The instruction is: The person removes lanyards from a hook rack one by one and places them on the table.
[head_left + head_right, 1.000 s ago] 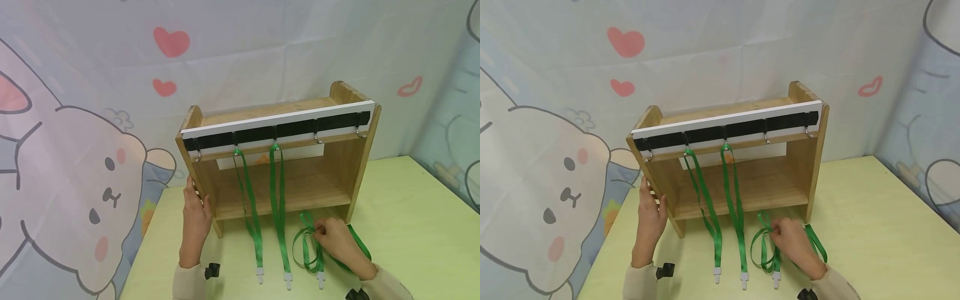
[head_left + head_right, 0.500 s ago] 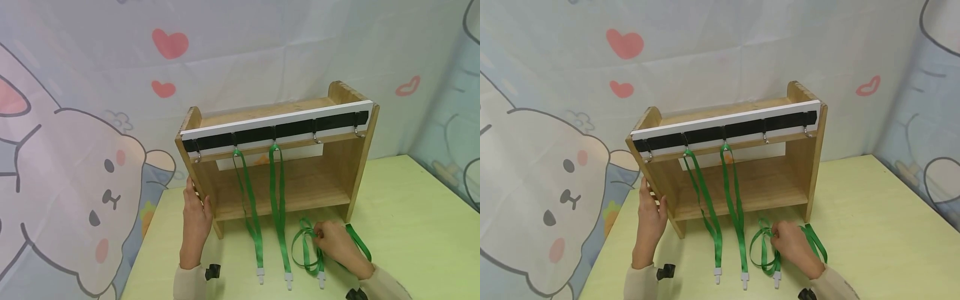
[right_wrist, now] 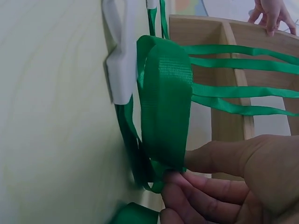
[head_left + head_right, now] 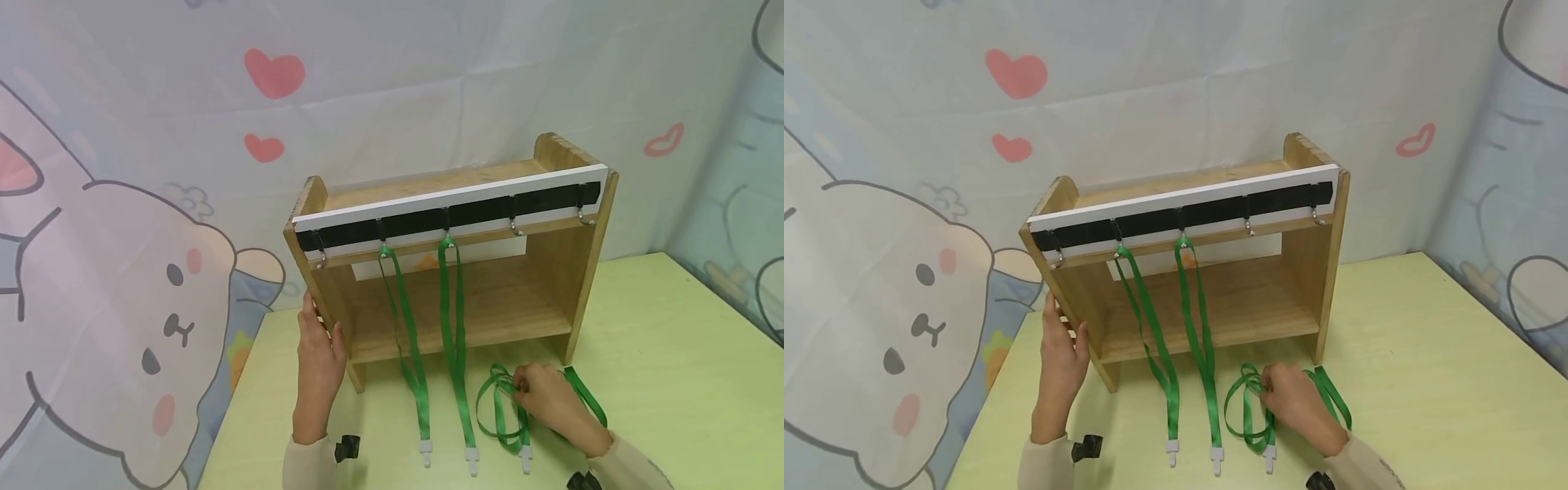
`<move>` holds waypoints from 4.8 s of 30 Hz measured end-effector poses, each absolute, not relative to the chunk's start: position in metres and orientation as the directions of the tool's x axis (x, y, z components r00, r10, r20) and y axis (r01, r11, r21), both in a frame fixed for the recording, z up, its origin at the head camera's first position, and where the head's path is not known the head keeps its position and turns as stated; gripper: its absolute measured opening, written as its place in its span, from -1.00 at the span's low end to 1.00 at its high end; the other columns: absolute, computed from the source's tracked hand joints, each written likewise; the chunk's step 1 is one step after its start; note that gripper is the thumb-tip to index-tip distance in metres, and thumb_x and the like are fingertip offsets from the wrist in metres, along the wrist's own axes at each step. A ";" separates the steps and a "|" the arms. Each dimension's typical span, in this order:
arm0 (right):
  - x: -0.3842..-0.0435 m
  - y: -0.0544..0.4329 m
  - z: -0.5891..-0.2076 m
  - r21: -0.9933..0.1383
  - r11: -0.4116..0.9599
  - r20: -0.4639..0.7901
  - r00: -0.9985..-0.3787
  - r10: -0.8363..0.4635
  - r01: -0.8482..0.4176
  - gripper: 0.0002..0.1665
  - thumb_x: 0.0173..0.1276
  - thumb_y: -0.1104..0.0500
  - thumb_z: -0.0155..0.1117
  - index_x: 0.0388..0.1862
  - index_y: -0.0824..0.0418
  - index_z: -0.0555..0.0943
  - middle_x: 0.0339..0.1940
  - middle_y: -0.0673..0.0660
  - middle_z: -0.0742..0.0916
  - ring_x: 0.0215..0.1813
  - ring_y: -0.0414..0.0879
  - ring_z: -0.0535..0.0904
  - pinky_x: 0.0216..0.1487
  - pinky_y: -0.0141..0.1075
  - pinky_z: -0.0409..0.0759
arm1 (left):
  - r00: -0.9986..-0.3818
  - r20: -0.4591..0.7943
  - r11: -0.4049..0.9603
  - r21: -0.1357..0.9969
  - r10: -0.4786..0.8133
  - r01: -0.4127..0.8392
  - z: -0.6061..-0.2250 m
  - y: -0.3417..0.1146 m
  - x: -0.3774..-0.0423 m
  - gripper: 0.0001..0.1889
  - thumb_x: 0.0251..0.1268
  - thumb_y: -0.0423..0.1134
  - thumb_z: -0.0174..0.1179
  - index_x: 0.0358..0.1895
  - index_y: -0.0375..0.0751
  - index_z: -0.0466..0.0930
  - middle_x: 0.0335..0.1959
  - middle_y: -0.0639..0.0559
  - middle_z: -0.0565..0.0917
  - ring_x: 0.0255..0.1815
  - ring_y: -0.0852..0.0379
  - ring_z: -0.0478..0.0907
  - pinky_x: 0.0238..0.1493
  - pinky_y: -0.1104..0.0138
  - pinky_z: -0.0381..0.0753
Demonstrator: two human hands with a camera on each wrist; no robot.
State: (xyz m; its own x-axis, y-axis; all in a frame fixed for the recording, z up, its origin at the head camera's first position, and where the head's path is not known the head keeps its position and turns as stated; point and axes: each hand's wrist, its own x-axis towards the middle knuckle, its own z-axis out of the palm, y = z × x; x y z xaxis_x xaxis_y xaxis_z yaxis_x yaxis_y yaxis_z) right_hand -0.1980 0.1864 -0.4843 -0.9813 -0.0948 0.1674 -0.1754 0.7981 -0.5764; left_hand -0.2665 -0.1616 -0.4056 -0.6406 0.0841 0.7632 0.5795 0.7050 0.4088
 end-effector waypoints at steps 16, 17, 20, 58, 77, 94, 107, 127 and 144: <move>-0.184 0.181 -0.458 -0.590 0.764 0.272 -0.955 -0.118 -0.262 -0.95 0.28 0.34 0.37 -0.29 0.29 0.74 -0.48 -0.02 0.72 -0.57 -0.25 0.50 -0.57 -0.37 0.46 | -0.670 0.740 0.703 0.445 0.061 0.555 -0.406 -0.161 -0.266 -0.22 0.40 -0.59 0.12 0.54 -0.34 -0.13 0.11 -0.54 0.35 -0.06 -0.51 0.59 -0.22 -0.17 0.67; -0.184 0.180 -0.453 -0.582 0.764 0.303 -0.946 -0.117 -0.281 -0.95 0.29 0.34 0.36 -0.29 0.29 0.73 -0.47 -0.01 0.73 -0.54 -0.26 0.53 -0.55 -0.38 0.49 | -0.670 0.740 0.704 0.444 0.062 0.555 -0.405 -0.161 -0.266 -0.22 0.40 -0.59 0.12 0.54 -0.34 -0.14 0.10 -0.54 0.35 -0.06 -0.50 0.59 -0.22 -0.17 0.67; -0.183 0.179 -0.433 -0.555 0.765 0.388 -0.915 -0.110 -0.327 -0.95 0.29 0.35 0.36 -0.34 0.24 0.72 -0.45 -0.04 0.72 -0.44 -0.23 0.60 -0.45 -0.35 0.57 | -0.668 0.742 0.706 0.440 0.062 0.554 -0.405 -0.161 -0.266 -0.23 0.41 -0.58 0.12 0.54 -0.36 -0.13 0.09 -0.54 0.36 -0.09 -0.50 0.60 -0.24 -0.16 0.68; -0.223 0.118 -0.355 -0.519 0.587 0.812 -0.572 0.113 -0.621 -0.74 0.18 0.35 0.54 -0.18 0.39 0.68 -0.35 0.18 0.75 -0.31 0.01 0.67 -0.23 -0.43 0.56 | -0.661 0.748 0.728 0.419 0.061 0.542 -0.408 -0.160 -0.263 -0.25 0.43 -0.53 0.13 0.53 -0.39 -0.11 0.05 -0.50 0.38 -0.20 -0.44 0.63 -0.30 -0.10 0.70; -0.229 0.104 -0.341 -0.559 0.547 0.801 -0.577 0.162 -0.623 -0.96 0.23 0.43 0.41 -0.36 0.36 0.69 -0.47 0.13 0.75 -0.45 -0.07 0.66 -0.36 -0.59 0.49 | -0.644 0.762 0.723 0.406 0.070 0.559 -0.406 -0.152 -0.262 -0.26 0.41 -0.56 0.13 0.52 -0.44 -0.10 0.03 -0.50 0.39 -0.21 -0.43 0.64 -0.31 -0.08 0.71; -0.214 0.106 -0.334 -0.499 0.553 0.845 -0.516 0.140 -0.667 -0.88 0.17 0.51 0.42 -0.34 0.36 0.70 -0.46 0.12 0.76 -0.47 -0.10 0.66 -0.36 -0.57 0.52 | -0.629 0.775 0.727 0.393 0.069 0.564 -0.404 -0.159 -0.263 -0.27 0.42 -0.55 0.12 0.52 -0.42 -0.10 0.06 -0.51 0.38 -0.19 -0.48 0.63 -0.30 -0.13 0.70; -0.202 0.104 -0.361 -0.583 0.508 0.776 -0.620 0.117 -0.634 -0.84 0.14 0.54 0.42 -0.35 0.35 0.71 -0.47 0.07 0.76 -0.45 -0.08 0.67 -0.37 -0.54 0.56 | -0.646 0.760 0.726 0.408 0.065 0.553 -0.405 -0.161 -0.265 -0.27 0.44 -0.53 0.11 0.53 -0.44 -0.11 0.09 -0.54 0.37 -0.16 -0.48 0.62 -0.23 -0.14 0.69; -0.196 0.085 -0.387 -0.643 0.422 0.726 -0.684 0.070 -0.639 -0.80 0.15 0.55 0.42 -0.35 0.30 0.70 -0.45 0.00 0.75 -0.43 -0.16 0.66 -0.39 -0.40 0.65 | -0.657 0.750 0.733 0.407 0.072 0.545 -0.404 -0.161 -0.264 -0.26 0.44 -0.53 0.11 0.53 -0.38 -0.13 0.04 -0.49 0.37 -0.21 -0.42 0.63 -0.29 -0.08 0.71; -0.181 0.078 -0.412 -0.693 0.393 0.658 -0.753 0.001 -0.605 -0.79 0.15 0.52 0.45 -0.32 0.27 0.73 -0.43 -0.04 0.77 -0.41 -0.26 0.65 -0.34 -0.33 0.67 | -0.639 0.765 0.728 0.393 0.080 0.562 -0.404 -0.160 -0.265 -0.26 0.44 -0.54 0.12 0.53 -0.40 -0.12 0.03 -0.49 0.37 -0.21 -0.45 0.64 -0.30 -0.10 0.70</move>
